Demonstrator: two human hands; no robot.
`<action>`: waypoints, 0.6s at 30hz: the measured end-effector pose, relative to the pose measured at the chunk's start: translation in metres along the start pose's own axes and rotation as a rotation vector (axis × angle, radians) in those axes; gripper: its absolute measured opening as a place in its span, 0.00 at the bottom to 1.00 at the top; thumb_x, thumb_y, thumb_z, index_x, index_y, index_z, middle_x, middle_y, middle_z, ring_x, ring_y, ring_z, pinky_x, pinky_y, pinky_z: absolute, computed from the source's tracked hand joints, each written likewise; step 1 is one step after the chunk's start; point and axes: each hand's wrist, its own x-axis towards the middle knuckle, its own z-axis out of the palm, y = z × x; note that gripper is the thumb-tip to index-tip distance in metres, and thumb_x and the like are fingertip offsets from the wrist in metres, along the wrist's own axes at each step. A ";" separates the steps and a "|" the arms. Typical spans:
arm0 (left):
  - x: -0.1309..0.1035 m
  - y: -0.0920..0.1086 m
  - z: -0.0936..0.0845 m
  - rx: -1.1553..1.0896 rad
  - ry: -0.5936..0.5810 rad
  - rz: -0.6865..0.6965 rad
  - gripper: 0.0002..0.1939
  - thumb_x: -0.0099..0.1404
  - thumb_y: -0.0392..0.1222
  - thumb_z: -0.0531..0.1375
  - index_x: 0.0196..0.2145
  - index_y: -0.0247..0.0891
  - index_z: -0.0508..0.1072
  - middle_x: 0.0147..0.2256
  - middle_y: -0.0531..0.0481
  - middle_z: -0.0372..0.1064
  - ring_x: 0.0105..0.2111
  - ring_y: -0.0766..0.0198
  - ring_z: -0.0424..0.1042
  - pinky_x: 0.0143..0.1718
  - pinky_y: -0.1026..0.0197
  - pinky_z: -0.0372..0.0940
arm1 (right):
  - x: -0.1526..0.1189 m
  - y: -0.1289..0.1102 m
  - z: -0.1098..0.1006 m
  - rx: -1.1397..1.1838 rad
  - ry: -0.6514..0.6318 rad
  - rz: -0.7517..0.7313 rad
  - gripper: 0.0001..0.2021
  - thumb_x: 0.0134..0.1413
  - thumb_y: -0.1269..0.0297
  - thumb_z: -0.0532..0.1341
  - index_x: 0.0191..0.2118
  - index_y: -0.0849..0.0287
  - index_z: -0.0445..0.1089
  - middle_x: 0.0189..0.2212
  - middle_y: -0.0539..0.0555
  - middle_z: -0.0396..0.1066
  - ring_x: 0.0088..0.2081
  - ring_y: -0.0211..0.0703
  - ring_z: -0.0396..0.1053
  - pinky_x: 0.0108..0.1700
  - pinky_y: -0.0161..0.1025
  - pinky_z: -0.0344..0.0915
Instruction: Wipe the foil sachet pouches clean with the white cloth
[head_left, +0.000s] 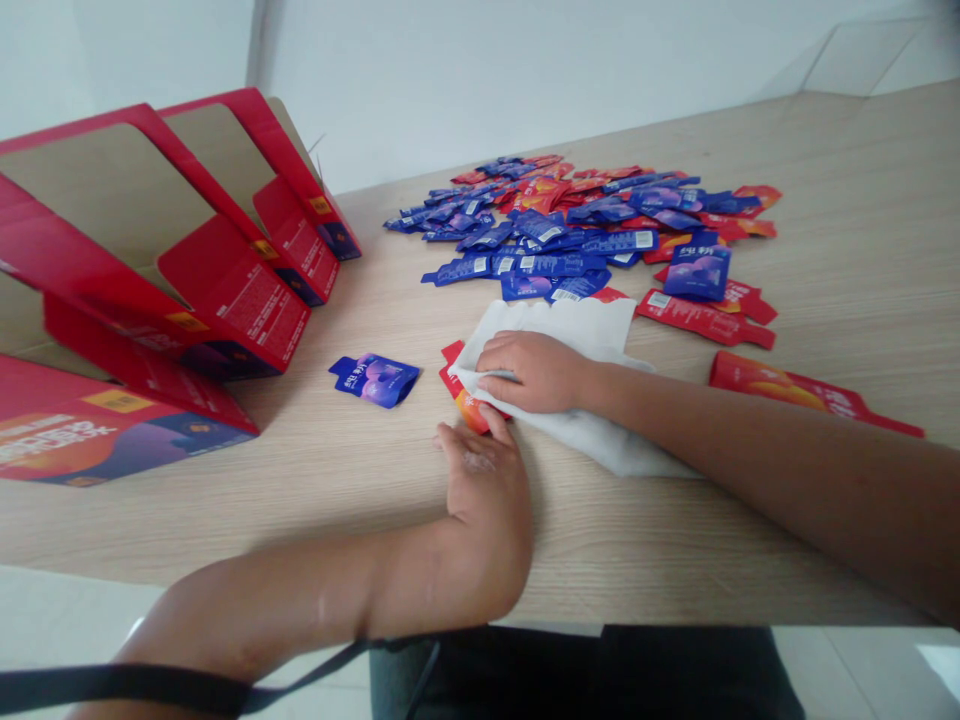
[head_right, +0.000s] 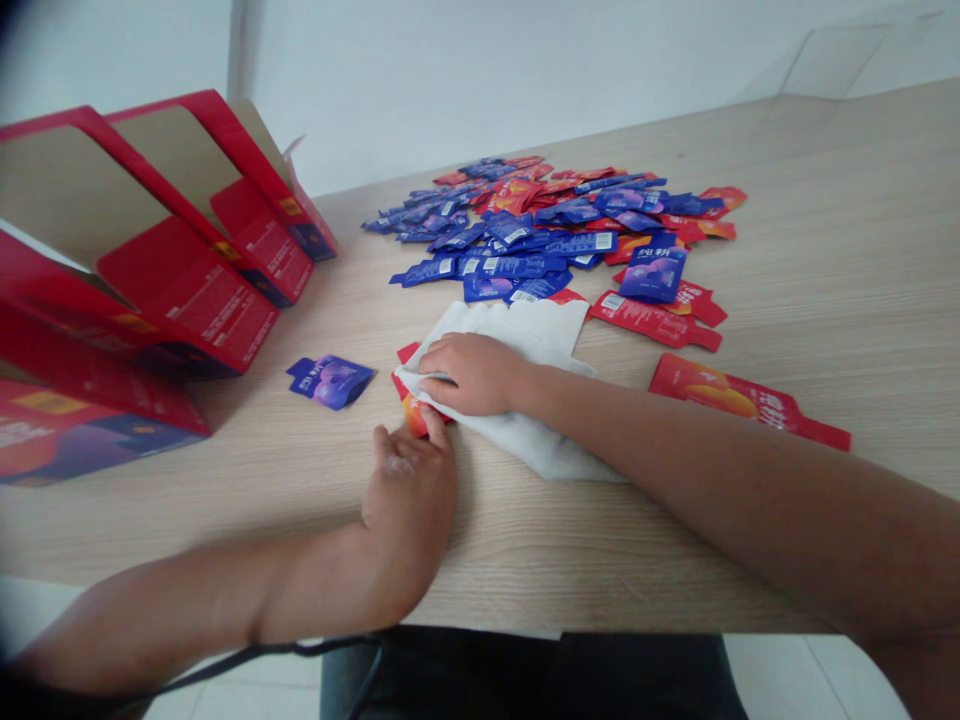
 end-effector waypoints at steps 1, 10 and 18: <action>0.000 0.000 0.000 -0.021 0.002 -0.007 0.26 0.63 0.22 0.45 0.57 0.18 0.65 0.38 0.27 0.77 0.42 0.53 0.77 0.55 0.45 0.64 | 0.000 0.000 0.000 -0.002 -0.001 0.001 0.12 0.60 0.65 0.53 0.32 0.62 0.72 0.32 0.57 0.71 0.36 0.44 0.65 0.45 0.42 0.58; 0.000 0.000 -0.002 0.133 -0.002 0.022 0.26 0.63 0.23 0.45 0.57 0.22 0.66 0.37 0.33 0.78 0.40 0.56 0.78 0.53 0.48 0.66 | 0.000 -0.001 -0.001 -0.008 -0.006 0.011 0.13 0.60 0.64 0.53 0.31 0.62 0.71 0.31 0.57 0.72 0.35 0.44 0.64 0.44 0.42 0.59; 0.001 0.002 -0.001 0.087 -0.047 0.018 0.26 0.64 0.24 0.45 0.59 0.19 0.63 0.38 0.29 0.77 0.42 0.53 0.78 0.55 0.47 0.65 | 0.000 0.000 0.000 0.001 -0.004 -0.005 0.12 0.60 0.64 0.53 0.32 0.62 0.71 0.31 0.57 0.71 0.35 0.44 0.65 0.44 0.42 0.59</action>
